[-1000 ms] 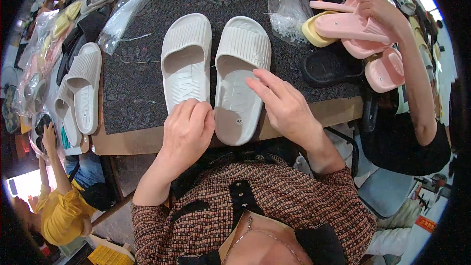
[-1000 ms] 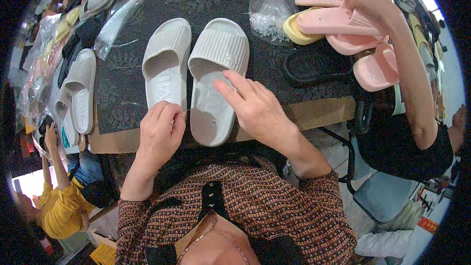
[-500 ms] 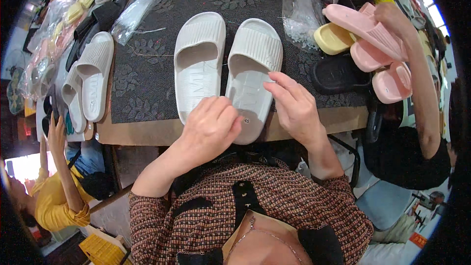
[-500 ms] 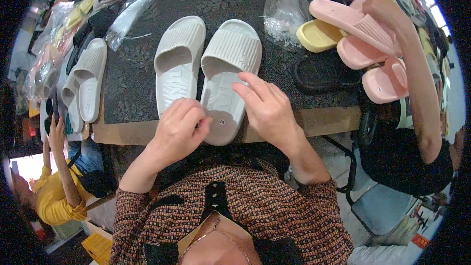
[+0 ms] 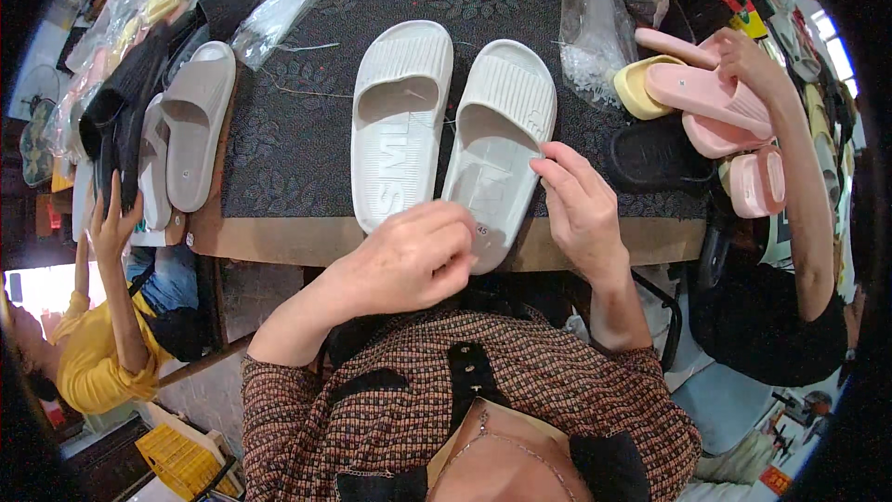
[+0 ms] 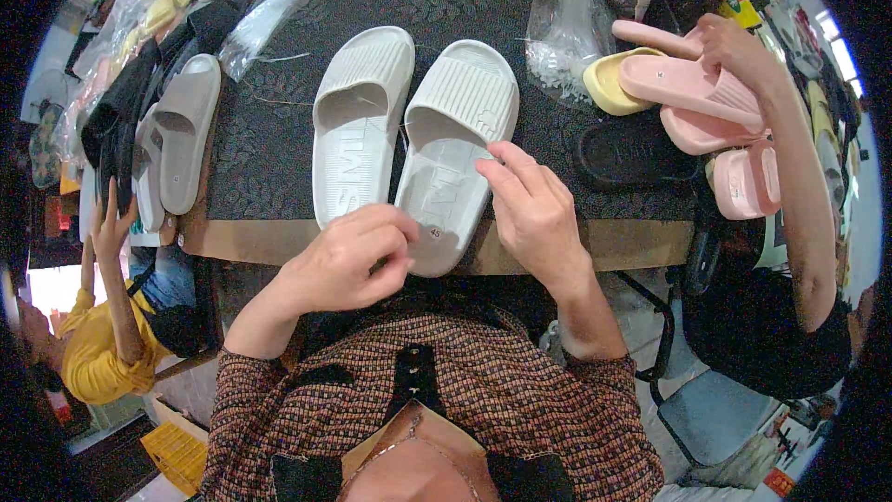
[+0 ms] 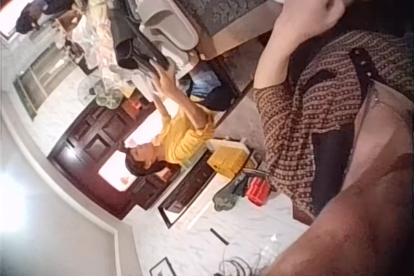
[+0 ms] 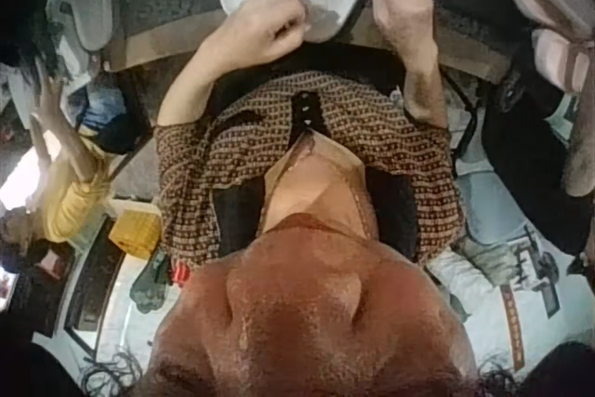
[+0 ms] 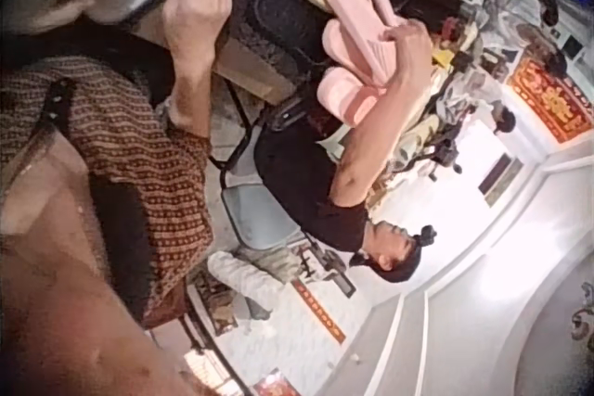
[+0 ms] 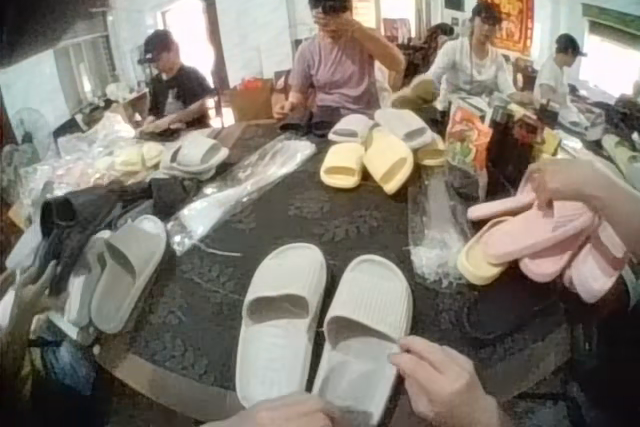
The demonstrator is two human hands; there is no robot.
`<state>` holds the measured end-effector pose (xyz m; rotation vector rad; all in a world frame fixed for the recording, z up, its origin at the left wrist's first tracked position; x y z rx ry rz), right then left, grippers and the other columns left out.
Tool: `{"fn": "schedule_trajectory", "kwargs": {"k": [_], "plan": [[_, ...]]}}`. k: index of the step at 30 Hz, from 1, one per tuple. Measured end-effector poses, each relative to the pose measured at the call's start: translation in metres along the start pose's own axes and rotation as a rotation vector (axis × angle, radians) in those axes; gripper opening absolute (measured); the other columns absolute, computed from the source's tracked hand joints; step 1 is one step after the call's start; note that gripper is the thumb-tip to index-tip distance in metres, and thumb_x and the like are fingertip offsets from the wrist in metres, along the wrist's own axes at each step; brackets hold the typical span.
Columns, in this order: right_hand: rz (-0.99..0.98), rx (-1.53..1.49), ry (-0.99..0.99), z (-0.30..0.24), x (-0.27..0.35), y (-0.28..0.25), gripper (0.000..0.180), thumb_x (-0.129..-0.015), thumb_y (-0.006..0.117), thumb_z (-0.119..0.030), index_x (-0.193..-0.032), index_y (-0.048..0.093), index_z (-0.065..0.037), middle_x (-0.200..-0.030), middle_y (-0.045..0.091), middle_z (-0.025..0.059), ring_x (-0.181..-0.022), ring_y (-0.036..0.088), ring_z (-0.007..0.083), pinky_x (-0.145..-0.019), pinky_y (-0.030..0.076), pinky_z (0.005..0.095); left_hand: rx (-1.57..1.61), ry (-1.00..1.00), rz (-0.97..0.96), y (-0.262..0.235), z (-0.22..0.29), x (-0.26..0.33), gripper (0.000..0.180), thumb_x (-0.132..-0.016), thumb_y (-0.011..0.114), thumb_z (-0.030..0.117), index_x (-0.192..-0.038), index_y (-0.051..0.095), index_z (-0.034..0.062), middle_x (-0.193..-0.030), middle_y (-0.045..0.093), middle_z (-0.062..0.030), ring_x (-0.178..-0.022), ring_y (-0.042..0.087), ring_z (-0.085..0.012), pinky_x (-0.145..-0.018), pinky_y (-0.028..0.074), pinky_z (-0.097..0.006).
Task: The person pairs slide sandals together by hand, threading and securing plastic tag fasteners through each pair before setting them aside.
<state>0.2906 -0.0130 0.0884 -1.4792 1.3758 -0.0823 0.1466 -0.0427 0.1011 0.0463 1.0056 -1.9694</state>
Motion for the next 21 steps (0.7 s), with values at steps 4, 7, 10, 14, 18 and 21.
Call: {"fn": "schedule_trajectory", "kwargs": {"k": [4,7,10,14,18,21], "plan": [[0.002,-0.012,-0.019,-0.002,-0.001,0.003,0.030,-0.072,0.062,0.006,-0.101,0.063,-0.002,-0.109,0.061,0.0147,-0.084,0.064,0.0300,-0.073,0.052,0.0370,-0.014,-0.012,-0.002,-0.002,0.000,0.002,0.017,-0.069,0.065,0.001,-0.073,0.049,0.0010,-0.083,0.056,-0.0130,-0.075,0.058,-0.0313,-0.065,0.048,-0.039],[0.002,-0.023,-0.007,0.000,-0.001,0.003,0.031,-0.072,0.062,0.007,-0.101,0.063,-0.002,-0.109,0.061,0.0149,-0.084,0.064,0.0301,-0.073,0.052,0.0371,-0.128,-0.033,0.087,-0.017,-0.014,0.002,0.016,-0.070,0.063,0.000,-0.072,0.048,0.0007,-0.079,0.055,-0.0134,-0.074,0.058,-0.0316,-0.065,0.048,-0.039],[-0.010,-0.022,0.003,0.001,0.000,0.001,0.031,-0.071,0.062,0.008,-0.100,0.063,-0.002,-0.108,0.061,0.0151,-0.084,0.064,0.0301,-0.073,0.052,0.0371,-0.182,-0.130,0.063,-0.029,-0.034,0.005,0.015,-0.071,0.063,0.000,-0.072,0.048,0.0006,-0.077,0.054,-0.0133,-0.073,0.057,-0.0315,-0.064,0.048,-0.039],[0.009,-0.026,-0.012,0.003,-0.001,0.001,0.030,-0.071,0.062,0.008,-0.100,0.063,-0.002,-0.108,0.062,0.0149,-0.083,0.064,0.0300,-0.072,0.052,0.0369,-0.194,-0.217,0.125,-0.044,-0.059,0.007,0.013,-0.072,0.061,-0.002,-0.074,0.048,0.0001,-0.080,0.056,-0.0135,-0.074,0.058,-0.0315,-0.066,0.048,-0.037],[0.028,-0.020,-0.027,-0.001,-0.009,-0.003,0.030,-0.071,0.062,0.007,-0.100,0.063,-0.002,-0.108,0.062,0.0145,-0.083,0.064,0.0296,-0.072,0.052,0.0365,-0.299,-0.202,0.214,-0.048,-0.067,0.003,0.011,-0.075,0.061,-0.001,-0.077,0.050,-0.0001,-0.088,0.060,-0.0139,-0.079,0.060,-0.0323,-0.069,0.049,-0.038],[0.035,-0.033,-0.035,0.001,-0.015,-0.003,0.030,-0.071,0.062,0.007,-0.100,0.063,-0.002,-0.108,0.062,0.0143,-0.083,0.064,0.0291,-0.072,0.052,0.0362,-0.329,-0.158,0.283,-0.044,-0.068,0.000,0.011,-0.077,0.062,0.002,-0.078,0.051,0.0006,-0.091,0.059,-0.0130,-0.079,0.060,-0.0333,-0.068,0.049,-0.040]]}}
Point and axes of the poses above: each hand's wrist, its own x-axis away from the middle knuckle, its own y-axis out of the palm, z = x × y, the point moved 10 cm from there along -x, towards the middle knuckle
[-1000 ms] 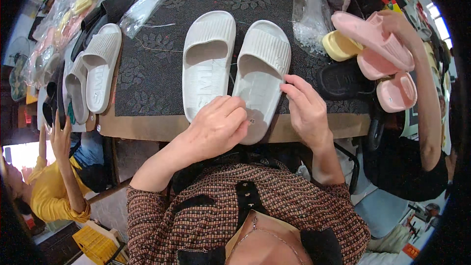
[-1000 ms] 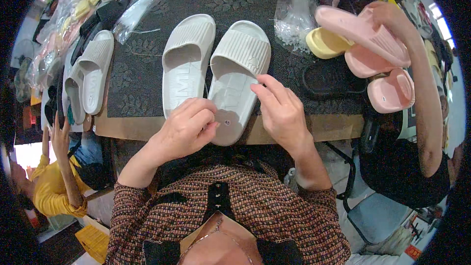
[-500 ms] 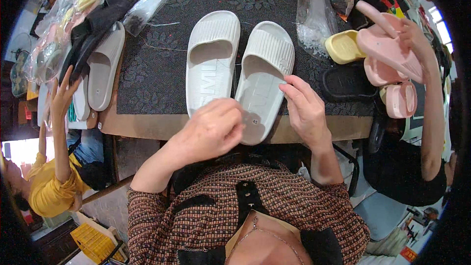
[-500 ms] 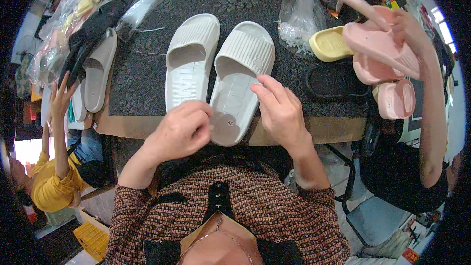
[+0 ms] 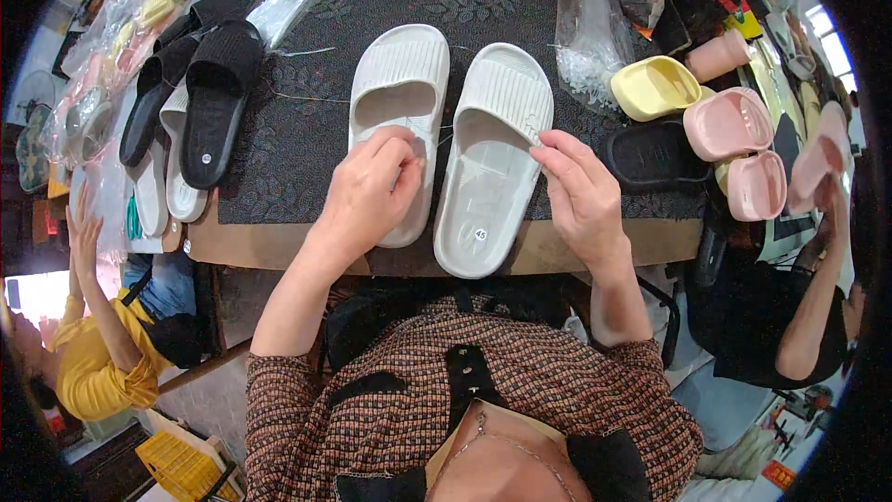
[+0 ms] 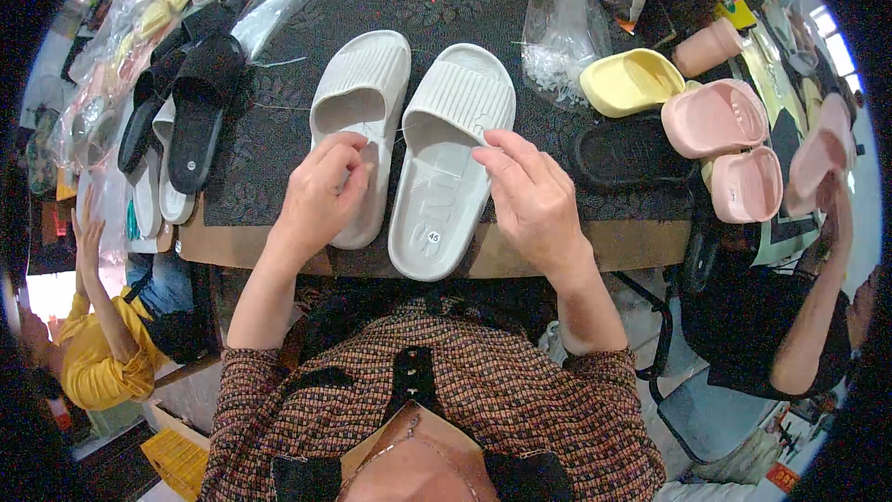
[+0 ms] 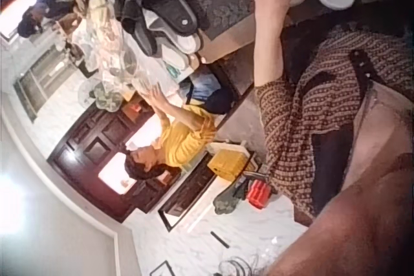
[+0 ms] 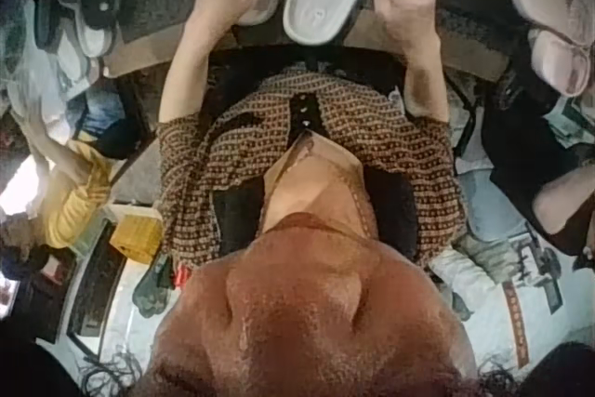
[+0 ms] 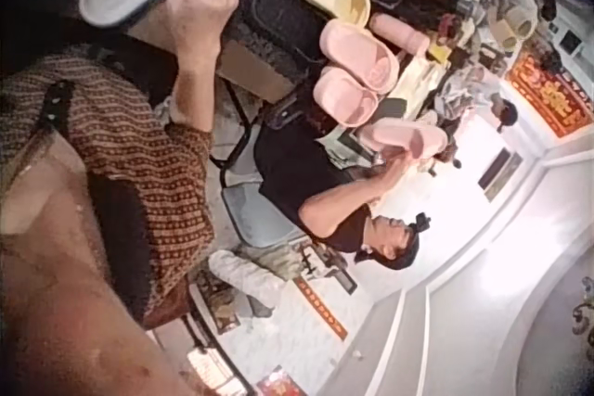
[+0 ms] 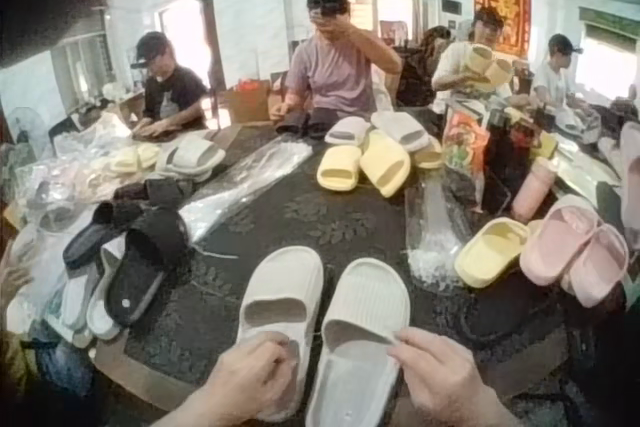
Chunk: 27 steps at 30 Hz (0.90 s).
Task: The person pairs slide sandals together by hand, threading and securing plastic tag fasteners through each pair before setting them aside.
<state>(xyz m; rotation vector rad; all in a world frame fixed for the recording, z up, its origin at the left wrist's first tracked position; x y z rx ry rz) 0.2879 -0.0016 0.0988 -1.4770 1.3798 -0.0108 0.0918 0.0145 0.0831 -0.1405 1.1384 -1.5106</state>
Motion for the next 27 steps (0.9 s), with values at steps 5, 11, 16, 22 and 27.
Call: {"fn": "schedule_trajectory", "kwargs": {"k": [5,11,16,22,27], "plan": [[0.032,0.005,0.015,0.007,-0.008,-0.005,0.029,-0.073,0.062,0.007,-0.100,0.064,-0.003,-0.107,0.063,0.0149,-0.085,0.064,0.0303,-0.074,0.052,0.0363,-0.033,0.002,-0.009,0.011,-0.008,-0.013,0.011,-0.079,0.063,0.004,-0.081,0.053,0.0010,-0.100,0.059,-0.0137,-0.081,0.059,-0.0344,-0.071,0.049,-0.041],[0.023,0.009,0.037,0.038,-0.035,-0.007,0.021,-0.079,0.059,0.004,-0.099,0.063,0.000,-0.104,0.062,0.0173,-0.093,0.063,0.0338,-0.079,0.051,0.0379,-0.037,-0.041,-0.028,0.018,-0.016,-0.018,0.014,-0.078,0.066,0.006,-0.081,0.053,0.0008,-0.102,0.058,-0.0156,-0.087,0.057,-0.0348,-0.075,0.048,-0.041],[-0.065,0.034,0.155,0.079,-0.052,0.000,0.020,-0.084,0.054,-0.003,-0.102,0.061,0.000,-0.103,0.062,0.0178,-0.100,0.059,0.0345,-0.086,0.047,0.0401,-0.112,-0.008,0.021,0.022,-0.008,-0.016,0.019,-0.077,0.070,0.009,-0.076,0.054,-0.0001,-0.102,0.058,-0.0189,-0.091,0.056,-0.0357,-0.079,0.046,-0.043],[-0.172,0.185,0.042,0.085,-0.061,0.015,0.030,-0.078,0.048,0.002,-0.106,0.059,0.001,-0.106,0.060,0.0173,-0.104,0.055,0.0350,-0.093,0.043,0.0416,-0.097,-0.010,0.026,0.023,-0.008,-0.016,0.020,-0.077,0.070,0.009,-0.075,0.053,-0.0003,-0.102,0.058,-0.0190,-0.092,0.056,-0.0354,-0.079,0.046,-0.042],[-0.422,0.478,0.028,0.104,-0.057,0.045,0.026,-0.078,0.051,-0.001,-0.103,0.060,-0.003,-0.107,0.061,0.0155,-0.102,0.055,0.0313,-0.090,0.042,0.0396,-0.113,0.000,0.048,0.020,-0.009,-0.015,0.019,-0.077,0.070,0.009,-0.075,0.053,0.0000,-0.102,0.058,-0.0187,-0.091,0.056,-0.0352,-0.078,0.046,-0.042]]}}
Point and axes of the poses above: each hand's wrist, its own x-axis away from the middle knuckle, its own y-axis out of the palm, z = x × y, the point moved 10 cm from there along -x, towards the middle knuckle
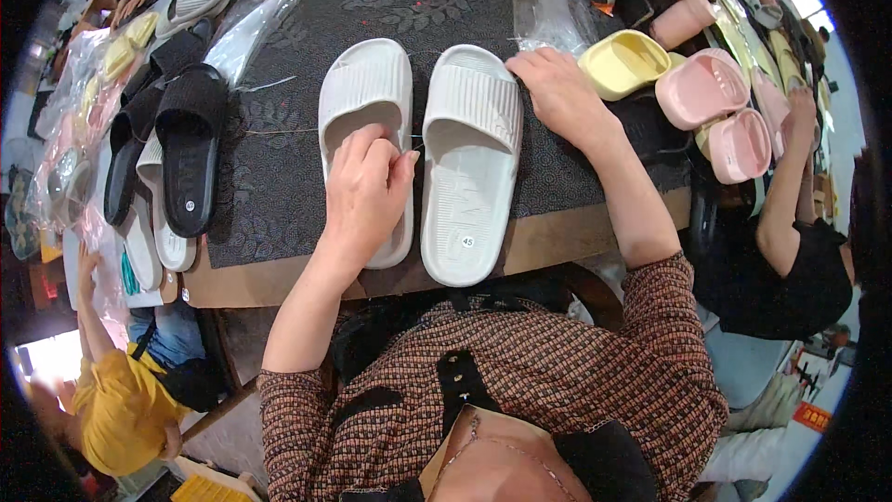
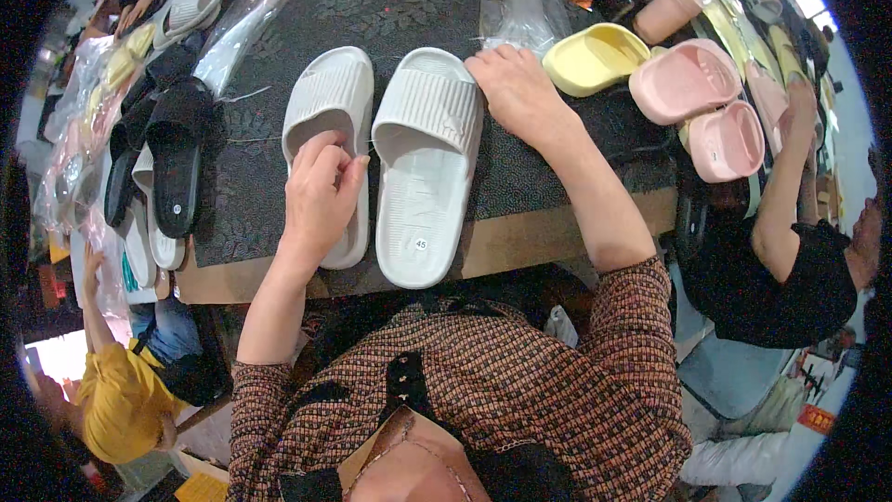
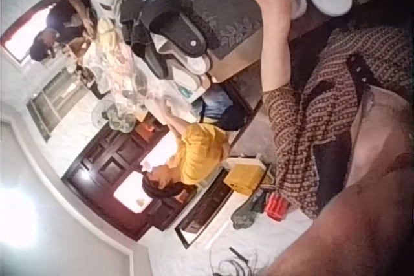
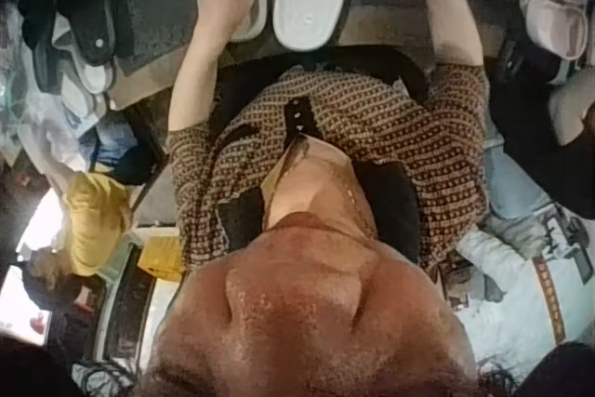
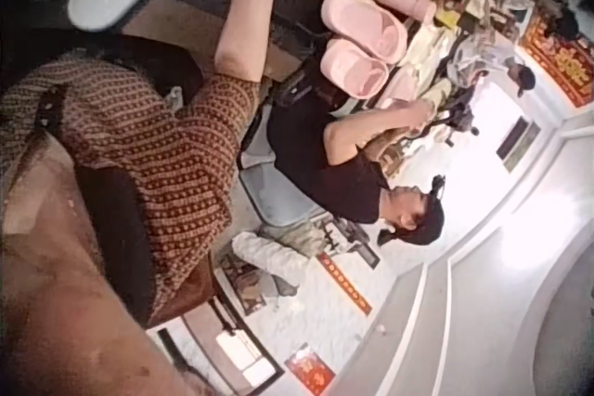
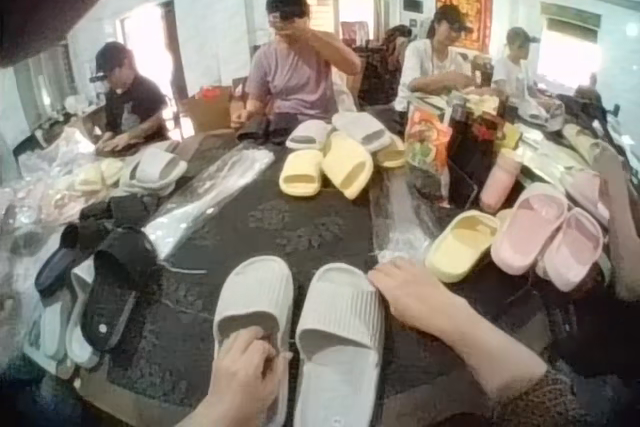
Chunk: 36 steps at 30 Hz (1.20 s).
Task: The person pairs slide sandals together by hand, threading and securing plastic tag fasteners through each pair before setting them aside.
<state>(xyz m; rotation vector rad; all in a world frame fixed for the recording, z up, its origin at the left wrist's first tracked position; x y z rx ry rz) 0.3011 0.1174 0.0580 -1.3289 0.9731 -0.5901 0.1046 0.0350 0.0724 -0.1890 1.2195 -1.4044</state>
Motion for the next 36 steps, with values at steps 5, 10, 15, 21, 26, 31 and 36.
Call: {"fn": "schedule_trajectory", "kwargs": {"k": [5,10,15,21,26,31,36], "plan": [[0.042,0.015,-0.009,0.007,0.000,0.001,0.017,-0.079,0.054,-0.003,-0.095,0.060,-0.004,-0.086,0.062,0.0146,-0.089,0.057,0.0318,-0.081,0.043,0.0423,0.020,0.001,0.031,-0.001,0.000,0.001,0.018,-0.076,0.070,0.008,-0.077,0.054,0.0005,-0.099,0.058,-0.0180,-0.088,0.057,-0.0350,-0.077,0.046,-0.042],[0.068,-0.362,0.086,0.018,-0.006,-0.017,0.009,-0.081,0.059,-0.009,-0.085,0.063,-0.002,-0.080,0.063,0.0162,-0.079,0.060,0.0329,-0.073,0.047,0.0399,0.009,0.000,0.053,-0.002,-0.005,0.006,0.018,-0.076,0.070,0.007,-0.081,0.054,0.0010,-0.101,0.058,-0.0171,-0.090,0.057,-0.0347,-0.077,0.047,-0.042],[0.079,-0.796,0.303,0.051,-0.017,-0.011,0.009,-0.084,0.060,-0.008,-0.085,0.064,0.000,-0.082,0.068,0.0059,-0.073,0.062,0.0143,-0.066,0.047,0.0256,0.053,0.015,0.071,-0.003,-0.003,0.004,0.017,-0.076,0.069,0.007,-0.083,0.054,0.0010,-0.102,0.058,-0.0169,-0.091,0.057,-0.0350,-0.078,0.047,-0.042],[0.097,-1.495,0.422,0.030,-0.046,0.011,0.012,-0.091,0.058,-0.013,-0.100,0.058,-0.004,-0.091,0.066,0.0082,-0.077,0.063,0.0169,-0.074,0.052,0.0300,0.070,0.003,0.060,-0.001,-0.006,0.001,0.017,-0.076,0.068,0.005,-0.084,0.055,0.0007,-0.102,0.057,-0.0168,-0.092,0.057,-0.0350,-0.079,0.047,-0.042],[0.049,-1.713,0.344,-0.002,-0.089,0.026,0.014,-0.090,0.058,-0.013,-0.098,0.057,-0.002,-0.078,0.063,0.0078,-0.070,0.063,0.0164,-0.062,0.052,0.0282,0.080,-0.020,0.047,0.000,-0.007,0.001,0.017,-0.076,0.068,0.006,-0.084,0.055,0.0004,-0.102,0.057,-0.0167,-0.094,0.057,-0.0350,-0.081,0.047,-0.042],[-0.142,-1.358,0.177,-0.050,-0.128,0.029,0.011,-0.089,0.056,-0.013,-0.097,0.057,-0.004,-0.083,0.063,0.0032,-0.071,0.060,0.0104,-0.062,0.049,0.0239,0.088,-0.023,0.062,-0.001,-0.008,0.001,0.019,-0.075,0.068,0.006,-0.086,0.054,0.0001,-0.103,0.055,-0.0187,-0.096,0.056,-0.0360,-0.083,0.046,-0.042],[-0.355,-1.066,0.052,-0.081,-0.150,0.049,0.015,-0.085,0.055,-0.014,-0.093,0.059,-0.002,-0.081,0.066,0.0034,-0.074,0.058,0.0081,-0.061,0.047,0.0238,0.114,-0.090,-0.017,0.008,-0.019,0.003,0.024,-0.081,0.065,0.009,-0.098,0.053,-0.0013,-0.107,0.054,-0.0210,-0.098,0.055,-0.0392,-0.084,0.046,-0.044]]}}
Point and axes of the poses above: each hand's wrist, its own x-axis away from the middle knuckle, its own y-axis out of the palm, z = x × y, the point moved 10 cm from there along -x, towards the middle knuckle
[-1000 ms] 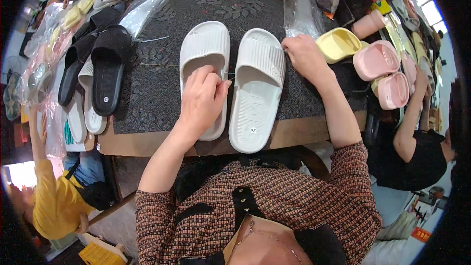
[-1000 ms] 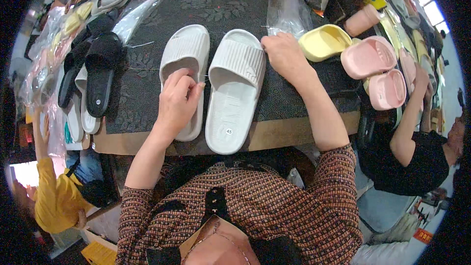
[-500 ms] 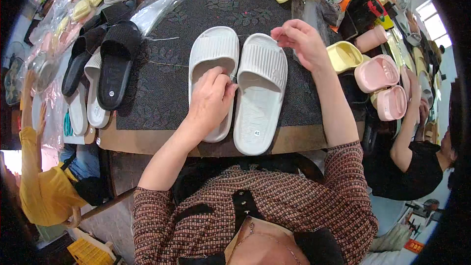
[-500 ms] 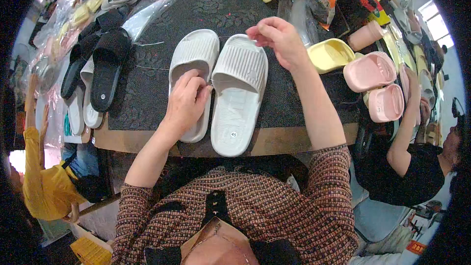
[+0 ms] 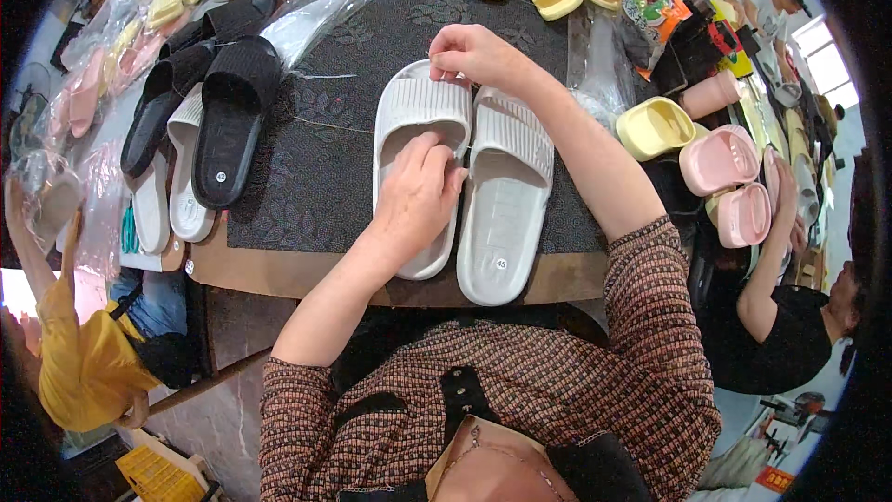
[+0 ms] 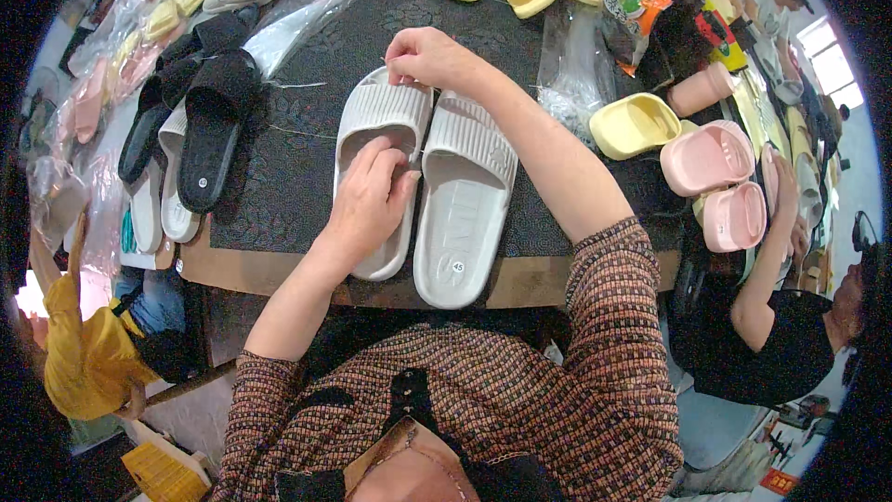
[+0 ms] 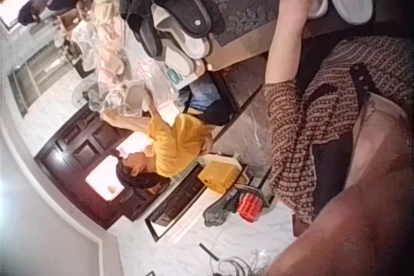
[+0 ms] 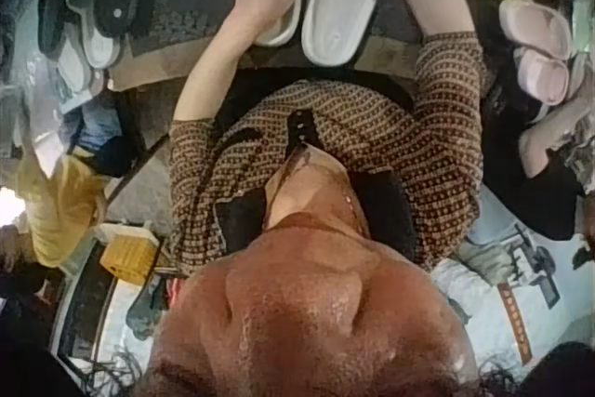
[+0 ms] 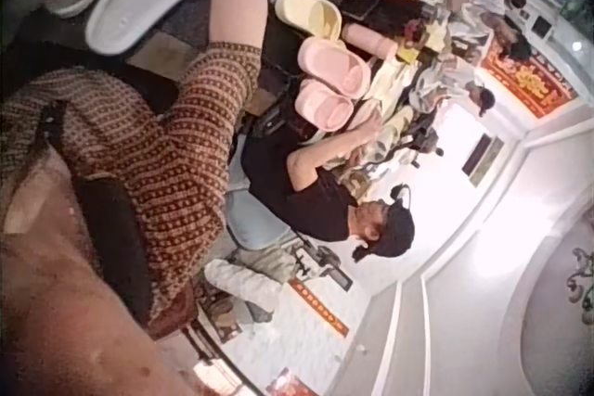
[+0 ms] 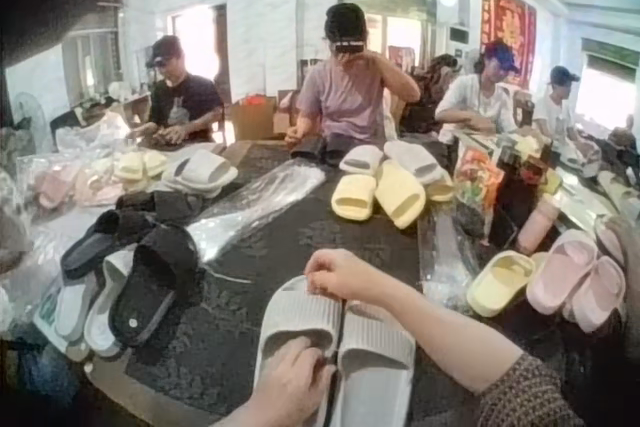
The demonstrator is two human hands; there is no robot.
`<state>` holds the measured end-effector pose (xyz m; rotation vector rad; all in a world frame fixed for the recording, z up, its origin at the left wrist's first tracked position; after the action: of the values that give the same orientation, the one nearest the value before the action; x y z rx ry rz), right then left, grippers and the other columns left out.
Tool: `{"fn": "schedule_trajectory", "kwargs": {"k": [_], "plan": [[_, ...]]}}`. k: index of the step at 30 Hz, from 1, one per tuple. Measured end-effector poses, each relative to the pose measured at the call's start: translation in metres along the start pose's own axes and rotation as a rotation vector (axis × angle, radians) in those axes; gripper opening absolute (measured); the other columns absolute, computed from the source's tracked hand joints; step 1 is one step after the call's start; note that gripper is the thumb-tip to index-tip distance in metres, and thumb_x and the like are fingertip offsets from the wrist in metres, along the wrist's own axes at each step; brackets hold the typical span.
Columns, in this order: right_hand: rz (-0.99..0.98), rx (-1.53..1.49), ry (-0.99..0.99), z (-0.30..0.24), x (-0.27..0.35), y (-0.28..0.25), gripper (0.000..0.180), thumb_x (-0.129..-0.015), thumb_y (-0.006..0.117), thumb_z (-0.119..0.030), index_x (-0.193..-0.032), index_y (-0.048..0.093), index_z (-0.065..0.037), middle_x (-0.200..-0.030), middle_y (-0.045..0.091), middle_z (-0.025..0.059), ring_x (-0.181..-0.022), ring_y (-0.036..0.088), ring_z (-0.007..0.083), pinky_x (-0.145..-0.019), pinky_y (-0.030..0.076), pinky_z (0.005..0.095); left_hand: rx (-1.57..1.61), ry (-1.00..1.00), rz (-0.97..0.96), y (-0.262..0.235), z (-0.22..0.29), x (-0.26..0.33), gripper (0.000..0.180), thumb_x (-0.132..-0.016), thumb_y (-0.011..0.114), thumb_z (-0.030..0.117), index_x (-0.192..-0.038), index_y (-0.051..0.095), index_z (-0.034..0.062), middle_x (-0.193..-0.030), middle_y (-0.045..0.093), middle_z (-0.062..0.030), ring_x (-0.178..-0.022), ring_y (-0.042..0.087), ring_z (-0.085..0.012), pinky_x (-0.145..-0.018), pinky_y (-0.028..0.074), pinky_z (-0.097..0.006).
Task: The person pairs slide sandals together by hand, threading and securing plastic tag fasteners through each pair before setting them aside.
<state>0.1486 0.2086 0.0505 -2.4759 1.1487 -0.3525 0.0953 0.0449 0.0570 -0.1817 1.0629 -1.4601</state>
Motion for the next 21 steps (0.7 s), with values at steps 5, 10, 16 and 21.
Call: {"fn": "schedule_trajectory", "kwargs": {"k": [5,10,16,21], "plan": [[-0.031,0.128,-0.014,0.006,-0.025,0.004,0.015,-0.084,0.057,-0.016,-0.092,0.060,-0.002,-0.081,0.066,0.0032,-0.069,0.057,0.0082,-0.058,0.045,0.0233,0.025,0.028,0.022,-0.001,-0.001,-0.001,0.021,-0.081,0.064,0.008,-0.096,0.053,-0.0009,-0.105,0.054,-0.0193,-0.097,0.055,-0.0386,-0.083,0.046,-0.044],[-0.212,0.088,0.138,0.027,-0.031,0.030,0.015,-0.082,0.060,-0.016,-0.093,0.061,-0.006,-0.072,0.054,-0.0037,-0.058,0.048,0.0060,-0.049,0.039,0.0231,0.056,0.026,0.014,0.000,-0.004,-0.002,0.016,-0.081,0.063,0.007,-0.091,0.052,-0.0009,-0.101,0.054,-0.0179,-0.096,0.054,-0.0371,-0.081,0.046,-0.043],[-0.275,-0.047,0.258,0.045,-0.022,0.035,0.016,-0.082,0.060,-0.015,-0.097,0.061,-0.008,-0.081,0.055,-0.0022,-0.065,0.047,0.0061,-0.053,0.038,0.0231,-0.009,-0.066,-0.027,0.000,-0.010,-0.002,0.023,-0.080,0.065,0.010,-0.096,0.053,-0.0013,-0.099,0.052,-0.0175,-0.092,0.054,-0.0352,-0.080,0.046,-0.042],[-0.280,-0.102,0.287,0.042,-0.008,0.033,0.017,-0.082,0.060,-0.014,-0.097,0.061,-0.007,-0.084,0.056,-0.0024,-0.072,0.048,0.0065,-0.061,0.040,0.0222,-0.034,-0.075,-0.037,0.000,-0.005,-0.004,0.031,-0.079,0.067,0.012,-0.103,0.053,-0.0022,-0.102,0.051,-0.0183,-0.094,0.053,-0.0364,-0.082,0.045,-0.043]]}}
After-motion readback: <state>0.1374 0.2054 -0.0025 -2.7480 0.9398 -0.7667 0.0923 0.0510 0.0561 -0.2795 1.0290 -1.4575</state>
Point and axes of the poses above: each hand's wrist, its own x-axis away from the middle knuckle, its own y-axis out of the palm, z = x × y, the point moved 10 cm from there along -x, towards the middle knuckle
